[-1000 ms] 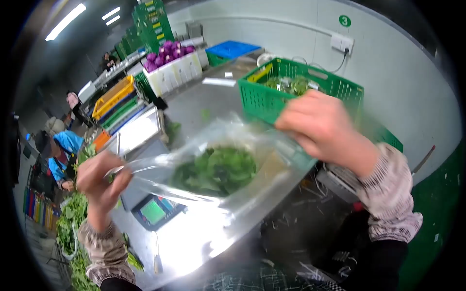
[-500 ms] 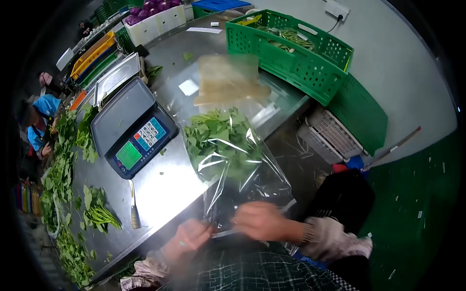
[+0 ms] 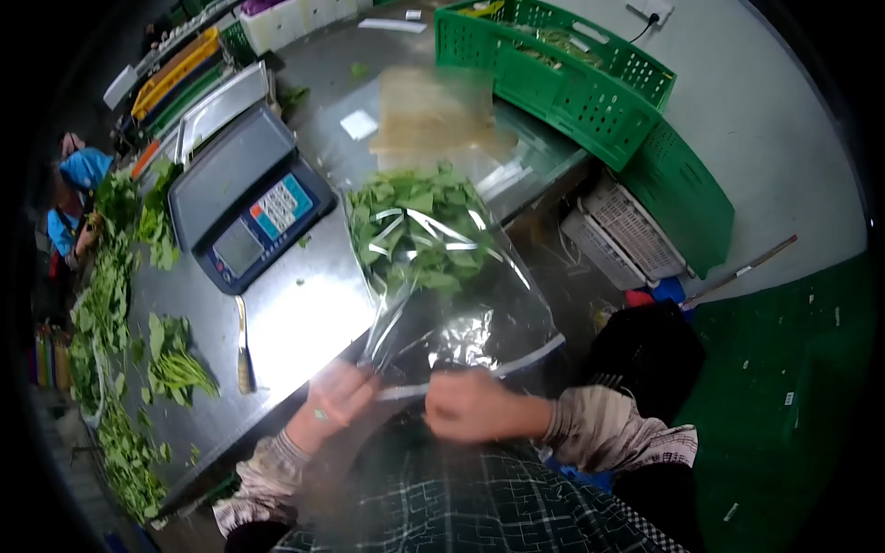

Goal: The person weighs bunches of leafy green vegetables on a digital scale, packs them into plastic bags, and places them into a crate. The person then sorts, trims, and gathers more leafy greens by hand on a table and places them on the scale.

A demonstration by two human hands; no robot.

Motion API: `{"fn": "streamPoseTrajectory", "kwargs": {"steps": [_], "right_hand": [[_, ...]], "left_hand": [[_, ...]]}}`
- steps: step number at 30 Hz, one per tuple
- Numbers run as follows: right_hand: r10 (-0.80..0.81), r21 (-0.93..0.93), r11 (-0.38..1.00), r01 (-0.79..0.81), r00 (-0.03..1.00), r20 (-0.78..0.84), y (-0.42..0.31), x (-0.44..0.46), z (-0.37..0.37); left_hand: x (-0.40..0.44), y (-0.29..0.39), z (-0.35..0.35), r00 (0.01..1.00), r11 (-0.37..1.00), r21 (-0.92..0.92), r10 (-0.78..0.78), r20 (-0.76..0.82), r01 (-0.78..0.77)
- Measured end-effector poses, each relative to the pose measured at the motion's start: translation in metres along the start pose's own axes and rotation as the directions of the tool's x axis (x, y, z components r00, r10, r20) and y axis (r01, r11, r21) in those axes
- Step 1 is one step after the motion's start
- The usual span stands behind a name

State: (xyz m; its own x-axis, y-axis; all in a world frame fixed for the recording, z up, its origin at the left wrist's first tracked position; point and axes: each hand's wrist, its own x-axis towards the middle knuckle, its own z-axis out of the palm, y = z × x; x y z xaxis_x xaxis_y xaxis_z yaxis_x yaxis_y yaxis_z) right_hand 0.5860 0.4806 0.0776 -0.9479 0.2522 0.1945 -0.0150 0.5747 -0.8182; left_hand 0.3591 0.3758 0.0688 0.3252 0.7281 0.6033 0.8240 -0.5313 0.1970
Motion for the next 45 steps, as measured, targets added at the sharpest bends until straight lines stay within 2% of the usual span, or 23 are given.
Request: {"fn": "streamPoseTrajectory", "kwargs": {"steps": [3, 7, 12, 15, 16, 17, 19, 22, 23, 24, 26, 28, 30, 32, 33, 34, 36, 37, 38, 40, 42, 44, 45], "right_hand": [[0.061, -0.068, 0.995, -0.071, 0.988, -0.142, -0.021, 0.037, -0.019], [-0.012, -0.101, 0.995, 0.014, 1.000, 0.022, 0.000, 0.050, 0.000], [-0.035, -0.317, 0.946, 0.074, 0.991, 0.127, -0.001, 0.035, 0.007], [0.032, -0.550, 0.819, 0.164, 0.943, 0.330, 0.031, -0.065, -0.004], [0.412, -0.541, 0.833, -0.117, 0.782, 0.467, 0.041, -0.122, -0.009], [0.524, -0.685, 0.728, 0.033, 0.617, 0.587, 0.057, -0.194, -0.006], [0.798, -0.750, 0.595, -0.289, 0.104, 0.594, 0.066, -0.296, -0.010], [0.875, -0.845, 0.399, -0.357, -0.128, 0.467, 0.089, -0.335, -0.027], [0.947, -0.779, 0.318, -0.540, 0.217, 0.236, 0.084, -0.285, -0.046], [0.791, -0.620, 0.438, -0.651, 0.606, -0.077, 0.090, -0.237, -0.060], [0.436, -0.652, 0.538, -0.534, 0.838, -0.328, 0.101, -0.118, -0.095], [0.096, -0.706, 0.648, -0.286, 0.950, -0.297, 0.116, -0.031, -0.117], [-0.181, -0.720, 0.692, 0.054, 0.978, -0.101, 0.130, 0.023, -0.127], [-0.165, -0.545, 0.828, 0.134, 0.986, -0.008, 0.158, 0.030, -0.123], [0.097, -0.248, 0.957, -0.151, 0.971, -0.217, 0.168, 0.022, -0.114], [0.603, 0.357, 0.774, -0.523, 0.780, -0.166, 0.175, 0.015, -0.112], [0.749, 0.726, 0.419, -0.545, 0.660, 0.063, 0.195, 0.004, -0.106], [0.782, 0.817, 0.270, -0.510, 0.611, 0.122, 0.175, 0.016, -0.106], [0.747, 0.831, 0.257, -0.493, 0.647, 0.152, 0.180, 0.016, -0.107], [0.725, 0.673, 0.506, -0.539, 0.688, 0.006, 0.163, 0.031, -0.121], [0.455, 0.323, 0.881, -0.345, 0.804, -0.383, 0.132, 0.066, -0.130], [0.273, 0.126, 0.962, -0.243, 0.827, -0.492, 0.116, 0.094, -0.137], [0.301, 0.167, 0.953, -0.251, 0.829, -0.471, 0.115, 0.106, -0.143]], "left_hand": [[0.005, 0.004, 0.000, 0.999, 1.000, -0.009, -0.012, 0.048, 0.012], [0.008, 0.000, 0.000, 0.999, 1.000, 0.001, 0.000, 0.052, 0.000], [-0.001, 0.005, 0.009, 0.995, 0.995, -0.081, -0.056, 0.086, 0.063], [-0.009, 0.010, 0.016, 0.988, 0.992, -0.013, -0.125, 0.087, 0.127], [-0.014, 0.007, 0.013, 0.993, 0.995, -0.023, -0.099, 0.057, 0.101], [-0.019, 0.008, 0.011, 0.997, 0.996, -0.035, -0.076, 0.028, 0.077], [-0.036, 0.015, 0.003, 0.997, 1.000, -0.026, -0.015, 0.075, 0.017], [-0.048, 0.011, -0.025, 0.970, 0.973, -0.058, -0.215, 0.112, 0.222], [-0.060, 0.004, -0.017, 0.955, 0.954, 0.054, -0.295, -0.009, 0.295], [-0.071, -0.008, -0.001, 0.922, 0.912, 0.159, -0.358, -0.144, 0.379], [-0.055, -0.044, 0.021, 0.954, 0.947, 0.120, -0.301, -0.002, 0.299], [-0.016, -0.063, 0.029, 0.924, 0.951, 0.125, -0.304, 0.233, 0.282], [0.001, -0.077, 0.046, 0.945, 0.972, 0.070, -0.233, 0.231, 0.223], [-0.001, -0.086, 0.046, 0.957, 0.980, 0.005, -0.193, 0.215, 0.196], [-0.025, -0.086, 0.062, 0.874, 0.869, -0.137, -0.450, 0.182, 0.476], [-0.044, -0.089, 0.074, 0.717, 0.664, -0.279, -0.673, 0.183, 0.694], [-0.024, -0.083, 0.066, 0.304, 0.074, -0.651, -0.920, 0.249, 0.755], [-0.012, -0.075, 0.063, 0.075, -0.240, -0.759, -0.932, 0.354, 0.605], [-0.003, -0.074, 0.062, 0.024, -0.257, -0.756, -0.941, 0.338, 0.602], [0.013, -0.077, 0.061, -0.073, -0.284, -0.755, -0.951, 0.300, 0.591], [0.023, -0.077, 0.059, -0.117, -0.276, -0.752, -0.959, 0.259, 0.598], [0.026, -0.077, 0.061, -0.157, -0.305, -0.746, -0.952, 0.265, 0.592], [0.025, -0.077, 0.061, -0.152, -0.310, -0.747, -0.950, 0.274, 0.588]]}}
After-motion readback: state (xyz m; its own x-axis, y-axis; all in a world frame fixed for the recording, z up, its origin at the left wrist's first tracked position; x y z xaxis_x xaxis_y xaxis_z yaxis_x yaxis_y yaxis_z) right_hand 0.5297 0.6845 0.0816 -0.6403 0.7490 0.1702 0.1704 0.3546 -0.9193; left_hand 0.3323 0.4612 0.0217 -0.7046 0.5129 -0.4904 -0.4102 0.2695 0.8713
